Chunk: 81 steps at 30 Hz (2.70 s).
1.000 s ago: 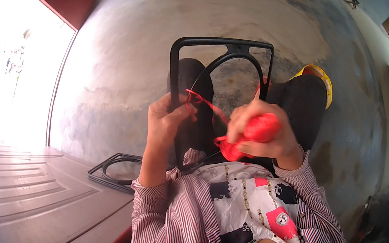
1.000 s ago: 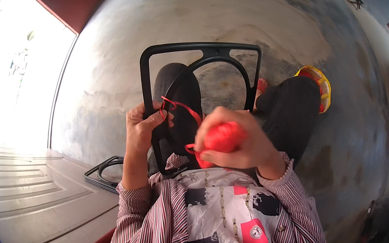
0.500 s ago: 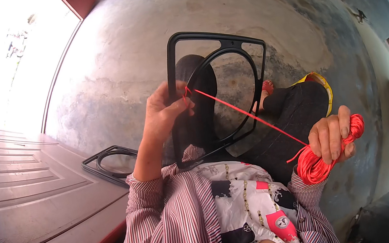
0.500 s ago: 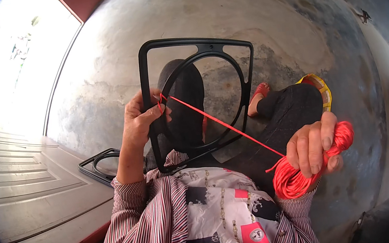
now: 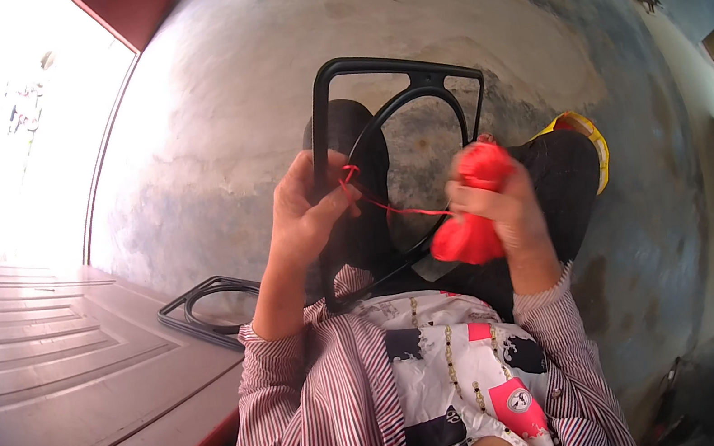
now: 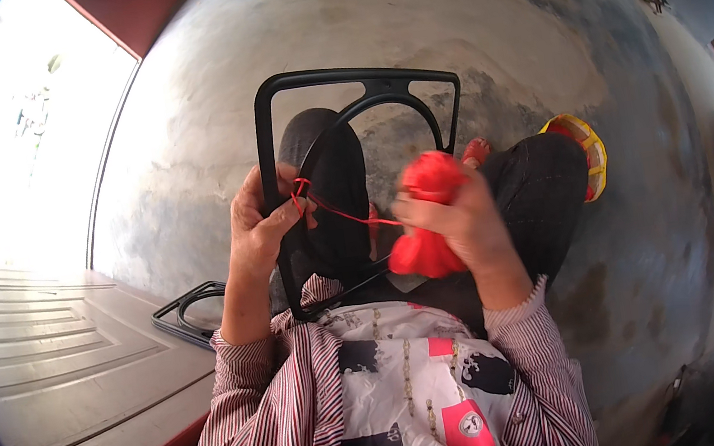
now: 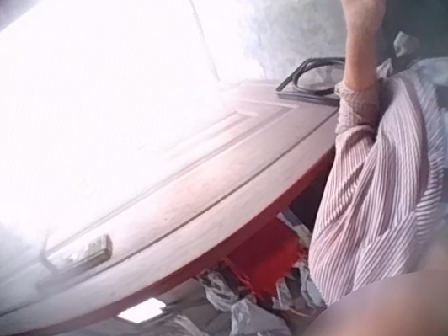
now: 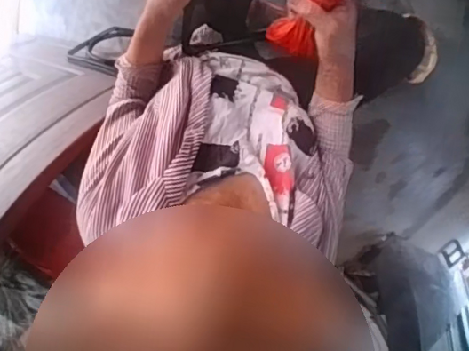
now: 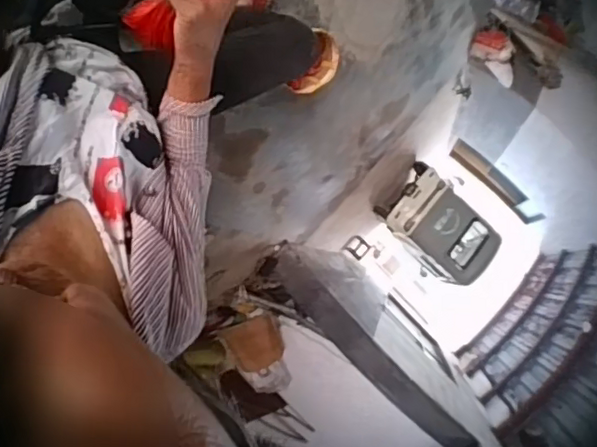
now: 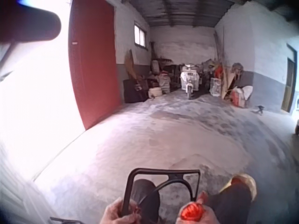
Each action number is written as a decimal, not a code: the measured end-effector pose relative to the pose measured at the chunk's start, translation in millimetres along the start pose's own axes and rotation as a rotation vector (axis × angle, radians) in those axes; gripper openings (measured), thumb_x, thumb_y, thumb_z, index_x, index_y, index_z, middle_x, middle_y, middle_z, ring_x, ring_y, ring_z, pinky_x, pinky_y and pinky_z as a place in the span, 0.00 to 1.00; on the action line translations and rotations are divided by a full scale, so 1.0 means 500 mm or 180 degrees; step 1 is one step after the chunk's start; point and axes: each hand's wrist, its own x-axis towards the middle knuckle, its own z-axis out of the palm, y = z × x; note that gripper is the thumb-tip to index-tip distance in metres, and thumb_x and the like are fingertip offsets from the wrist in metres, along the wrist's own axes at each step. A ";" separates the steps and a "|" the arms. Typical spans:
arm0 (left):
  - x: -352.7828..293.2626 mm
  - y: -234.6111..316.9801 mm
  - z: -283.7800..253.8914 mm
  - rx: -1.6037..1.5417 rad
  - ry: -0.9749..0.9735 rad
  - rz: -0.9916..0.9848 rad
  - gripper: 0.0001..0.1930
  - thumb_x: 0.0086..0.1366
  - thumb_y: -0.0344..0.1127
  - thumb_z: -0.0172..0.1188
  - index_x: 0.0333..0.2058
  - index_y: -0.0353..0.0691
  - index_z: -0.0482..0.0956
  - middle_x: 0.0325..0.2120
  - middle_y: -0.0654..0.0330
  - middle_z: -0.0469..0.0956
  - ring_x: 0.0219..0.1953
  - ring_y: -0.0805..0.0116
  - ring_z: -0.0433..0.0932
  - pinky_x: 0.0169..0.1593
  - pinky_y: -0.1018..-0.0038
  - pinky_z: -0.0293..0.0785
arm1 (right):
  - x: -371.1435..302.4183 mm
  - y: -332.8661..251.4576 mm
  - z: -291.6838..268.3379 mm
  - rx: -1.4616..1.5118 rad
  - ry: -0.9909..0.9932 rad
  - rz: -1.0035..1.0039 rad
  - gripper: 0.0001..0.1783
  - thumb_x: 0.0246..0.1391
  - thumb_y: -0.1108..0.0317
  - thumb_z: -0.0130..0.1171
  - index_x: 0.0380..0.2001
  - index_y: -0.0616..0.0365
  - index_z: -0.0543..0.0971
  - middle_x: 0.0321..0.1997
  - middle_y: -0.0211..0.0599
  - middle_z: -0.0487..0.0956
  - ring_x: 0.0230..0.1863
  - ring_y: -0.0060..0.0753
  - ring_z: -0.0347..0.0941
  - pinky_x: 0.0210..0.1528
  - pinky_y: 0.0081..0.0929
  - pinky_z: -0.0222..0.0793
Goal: Wrap red plastic cord around a frame for furniture or a mirror.
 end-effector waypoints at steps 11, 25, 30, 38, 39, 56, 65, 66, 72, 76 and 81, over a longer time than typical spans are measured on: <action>-0.002 0.007 0.037 0.0453 -0.0004 0.0124 0.11 0.56 0.20 0.55 0.39 0.33 0.75 0.28 0.62 0.79 0.29 0.78 0.78 0.36 0.78 0.76 | 0.088 0.099 0.096 -0.0223 0.0025 -0.0382 0.12 0.49 0.78 0.68 0.35 0.58 0.75 0.32 0.26 0.78 0.34 0.16 0.75 0.39 0.19 0.73; -0.013 0.010 0.036 0.0166 -0.0008 0.0123 0.09 0.58 0.19 0.56 0.39 0.32 0.74 0.30 0.59 0.80 0.30 0.76 0.79 0.36 0.78 0.77 | 0.079 0.108 0.060 -0.1185 -0.0362 -0.1584 0.14 0.43 0.78 0.65 0.36 0.59 0.75 0.35 0.34 0.79 0.35 0.26 0.76 0.42 0.24 0.71; -0.022 0.003 0.037 0.0061 -0.0022 0.0162 0.09 0.57 0.19 0.57 0.38 0.33 0.74 0.29 0.62 0.78 0.31 0.79 0.77 0.36 0.80 0.75 | 0.088 0.113 0.079 0.0203 -0.0299 -0.0523 0.13 0.45 0.77 0.65 0.36 0.60 0.75 0.34 0.29 0.76 0.35 0.20 0.72 0.42 0.20 0.69; -0.014 -0.005 0.033 0.0456 -0.0101 0.0253 0.11 0.54 0.20 0.57 0.37 0.34 0.75 0.29 0.66 0.78 0.33 0.82 0.74 0.38 0.80 0.73 | 0.080 0.103 0.090 -0.1202 0.0086 -0.1889 0.11 0.44 0.79 0.66 0.31 0.61 0.76 0.30 0.28 0.77 0.32 0.18 0.72 0.37 0.22 0.70; -0.015 -0.003 0.037 0.0374 -0.0074 0.0234 0.10 0.54 0.20 0.57 0.37 0.34 0.74 0.29 0.66 0.78 0.32 0.81 0.75 0.38 0.80 0.74 | 0.079 0.107 0.092 -0.1307 0.0158 -0.1868 0.10 0.43 0.79 0.66 0.30 0.61 0.76 0.29 0.28 0.77 0.31 0.19 0.73 0.36 0.22 0.70; -0.017 -0.001 0.047 0.0005 -0.0018 0.0139 0.10 0.56 0.19 0.56 0.38 0.32 0.74 0.28 0.62 0.79 0.30 0.77 0.79 0.35 0.78 0.76 | 0.076 0.115 0.055 -0.1720 -0.0162 -0.2127 0.14 0.39 0.79 0.65 0.33 0.60 0.76 0.31 0.34 0.77 0.32 0.31 0.76 0.37 0.26 0.71; -0.012 -0.011 0.033 0.0328 -0.0378 0.0358 0.09 0.56 0.19 0.56 0.38 0.32 0.73 0.29 0.61 0.80 0.32 0.77 0.79 0.36 0.79 0.76 | 0.094 0.120 0.037 0.0723 -0.1023 0.0367 0.12 0.47 0.76 0.63 0.38 0.64 0.79 0.30 0.30 0.80 0.30 0.19 0.75 0.38 0.19 0.72; -0.014 -0.013 0.031 0.0185 -0.0383 0.0284 0.09 0.58 0.21 0.59 0.38 0.33 0.72 0.31 0.56 0.81 0.31 0.73 0.80 0.36 0.76 0.78 | 0.094 0.119 0.026 0.0733 -0.1035 0.0379 0.12 0.47 0.76 0.63 0.38 0.64 0.79 0.30 0.30 0.80 0.30 0.19 0.75 0.38 0.19 0.72; -0.016 -0.011 0.029 -0.0266 -0.0180 0.0156 0.10 0.59 0.22 0.63 0.38 0.35 0.72 0.33 0.51 0.81 0.29 0.67 0.81 0.36 0.73 0.79 | 0.072 0.085 -0.012 -0.0673 -0.1131 -0.0190 0.09 0.42 0.75 0.64 0.30 0.60 0.76 0.30 0.34 0.80 0.31 0.23 0.75 0.39 0.22 0.70; -0.011 -0.011 0.027 -0.0367 -0.0071 0.0068 0.11 0.59 0.15 0.56 0.39 0.34 0.72 0.35 0.57 0.78 0.35 0.68 0.81 0.35 0.74 0.80 | 0.052 0.069 0.032 -0.0027 -0.0944 -0.0949 0.09 0.41 0.76 0.62 0.27 0.58 0.74 0.35 0.40 0.80 0.48 0.33 0.75 0.53 0.32 0.68; -0.016 -0.004 0.033 -0.0556 0.0030 -0.0207 0.10 0.60 0.16 0.56 0.39 0.35 0.73 0.32 0.55 0.79 0.30 0.68 0.81 0.35 0.75 0.79 | 0.045 0.062 0.045 0.0840 -0.0868 -0.0555 0.06 0.46 0.75 0.61 0.28 0.59 0.74 0.29 0.35 0.78 0.39 0.29 0.75 0.46 0.29 0.69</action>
